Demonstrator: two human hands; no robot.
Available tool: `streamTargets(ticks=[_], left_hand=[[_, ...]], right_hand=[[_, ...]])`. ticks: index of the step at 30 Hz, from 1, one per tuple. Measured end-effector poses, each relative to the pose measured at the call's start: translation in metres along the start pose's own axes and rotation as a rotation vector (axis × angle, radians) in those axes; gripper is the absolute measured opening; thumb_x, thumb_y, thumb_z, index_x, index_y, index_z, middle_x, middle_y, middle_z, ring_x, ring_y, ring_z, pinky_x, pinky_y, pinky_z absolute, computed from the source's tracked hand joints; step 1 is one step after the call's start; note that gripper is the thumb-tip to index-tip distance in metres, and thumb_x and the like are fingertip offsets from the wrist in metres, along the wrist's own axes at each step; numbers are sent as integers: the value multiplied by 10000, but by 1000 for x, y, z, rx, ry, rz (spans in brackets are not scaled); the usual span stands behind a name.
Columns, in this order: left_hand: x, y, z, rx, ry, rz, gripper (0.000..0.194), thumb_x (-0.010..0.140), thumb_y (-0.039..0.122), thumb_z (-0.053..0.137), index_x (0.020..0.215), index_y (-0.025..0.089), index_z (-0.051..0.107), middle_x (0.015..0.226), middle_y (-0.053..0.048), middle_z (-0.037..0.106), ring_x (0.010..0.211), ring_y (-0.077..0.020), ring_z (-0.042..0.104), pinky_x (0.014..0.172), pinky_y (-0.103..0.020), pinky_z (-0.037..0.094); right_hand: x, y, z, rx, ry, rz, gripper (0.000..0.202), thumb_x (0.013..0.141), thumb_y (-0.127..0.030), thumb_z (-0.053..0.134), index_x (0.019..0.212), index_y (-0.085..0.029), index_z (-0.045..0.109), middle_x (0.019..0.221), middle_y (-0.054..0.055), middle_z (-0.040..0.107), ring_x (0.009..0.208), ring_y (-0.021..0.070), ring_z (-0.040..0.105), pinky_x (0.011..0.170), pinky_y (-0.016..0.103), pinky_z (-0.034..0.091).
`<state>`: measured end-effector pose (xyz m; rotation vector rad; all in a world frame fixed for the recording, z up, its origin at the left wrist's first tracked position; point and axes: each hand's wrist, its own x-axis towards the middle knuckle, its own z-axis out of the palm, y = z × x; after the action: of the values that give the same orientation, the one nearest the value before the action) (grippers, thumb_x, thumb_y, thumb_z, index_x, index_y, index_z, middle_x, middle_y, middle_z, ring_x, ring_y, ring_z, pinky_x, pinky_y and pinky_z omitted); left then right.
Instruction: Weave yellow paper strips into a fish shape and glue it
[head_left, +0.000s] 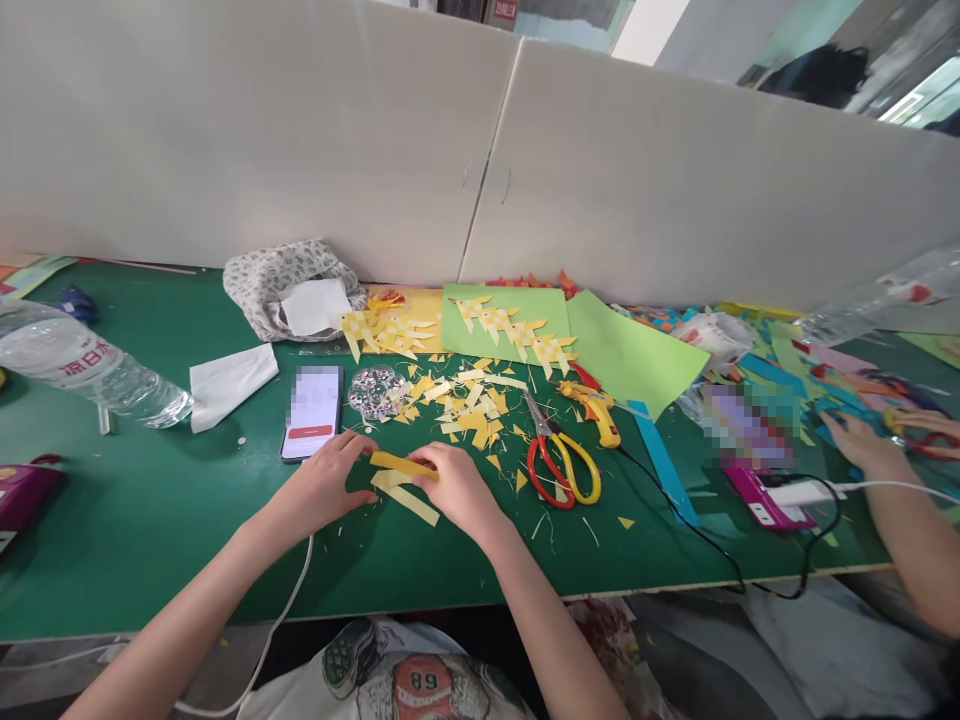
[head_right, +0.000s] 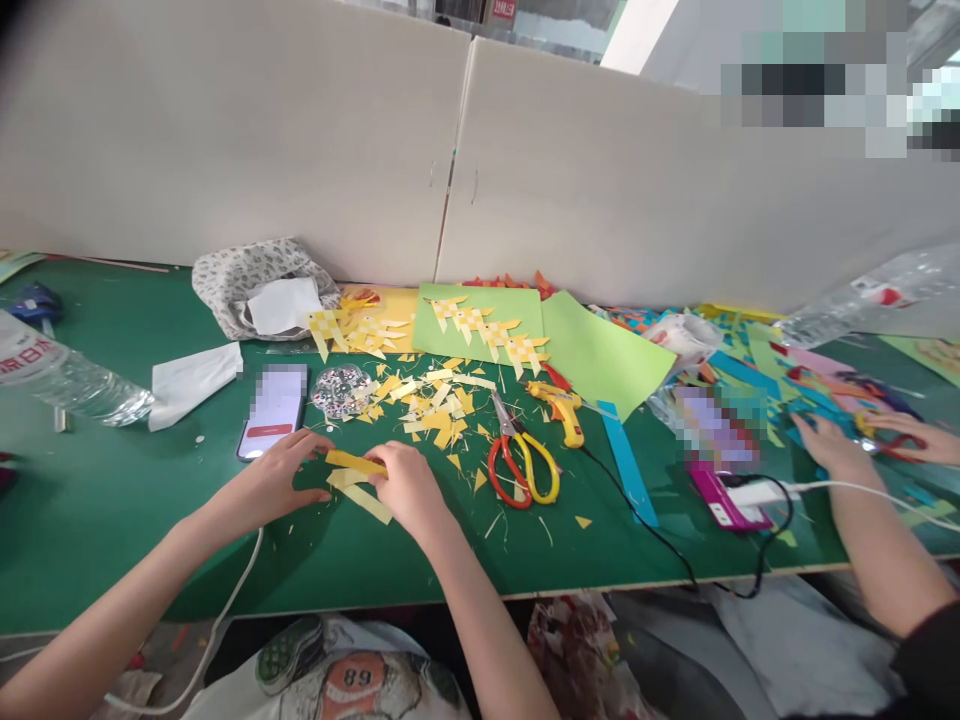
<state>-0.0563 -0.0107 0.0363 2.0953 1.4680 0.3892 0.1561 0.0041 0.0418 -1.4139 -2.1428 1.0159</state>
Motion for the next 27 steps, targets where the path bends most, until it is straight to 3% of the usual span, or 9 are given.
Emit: streamTargets(ticks=[2, 7, 12, 17, 19, 22, 27], left_hand=[[-2, 1, 2, 9, -17, 1, 405, 722, 326, 624, 1075, 225, 455, 1116, -71, 509, 1014, -255, 527, 849, -393, 428], [2, 11, 10, 30, 3, 39, 585, 726, 322, 625, 1242, 264, 356, 1231, -83, 466, 1153, -273, 443, 911, -401, 388], [15, 24, 9, 91, -147, 92, 272, 731, 342, 604, 945, 196, 523, 928, -51, 564, 903, -243, 539, 737, -338, 435], [19, 30, 2, 127, -157, 146, 130, 726, 263, 591, 798, 185, 517, 894, -50, 529, 872, -227, 527, 734, -324, 413], [18, 29, 3, 95, -191, 133, 99, 728, 237, 570, 782, 192, 500, 849, -38, 548, 812, -216, 545, 673, -302, 407], [16, 29, 6, 7, -252, 88, 101, 746, 228, 530, 834, 207, 487, 818, -23, 595, 737, -204, 572, 585, -277, 380], [15, 30, 6, 0, -274, 65, 143, 747, 227, 519, 889, 213, 515, 849, -30, 622, 758, -216, 598, 591, -277, 376]], right_hand=[[1, 4, 2, -27, 11, 4, 205, 755, -144, 593, 939, -218, 643, 967, 41, 628, 859, 171, 617, 759, 289, 479], [-2, 4, 1, -246, 20, 10, 337, 692, -412, 683, 932, -189, 607, 939, 73, 585, 934, 235, 557, 740, 336, 466], [-6, -2, 6, -442, -21, -13, 338, 680, -462, 682, 851, -190, 579, 852, 55, 591, 839, 213, 552, 677, 313, 448], [-13, -4, 4, -427, -42, -56, 413, 641, -535, 681, 848, -192, 578, 858, 53, 594, 854, 220, 545, 686, 317, 443], [-18, -5, 4, -444, -75, -44, 415, 604, -526, 714, 817, -197, 576, 832, 49, 594, 836, 223, 548, 670, 320, 441], [-22, -7, 7, -494, -94, -36, 336, 645, -478, 708, 763, -198, 566, 810, 50, 599, 829, 229, 550, 665, 330, 438], [-21, -10, 9, -481, -96, -11, 186, 730, -323, 669, 795, -202, 544, 828, 40, 624, 817, 214, 568, 644, 305, 424]])
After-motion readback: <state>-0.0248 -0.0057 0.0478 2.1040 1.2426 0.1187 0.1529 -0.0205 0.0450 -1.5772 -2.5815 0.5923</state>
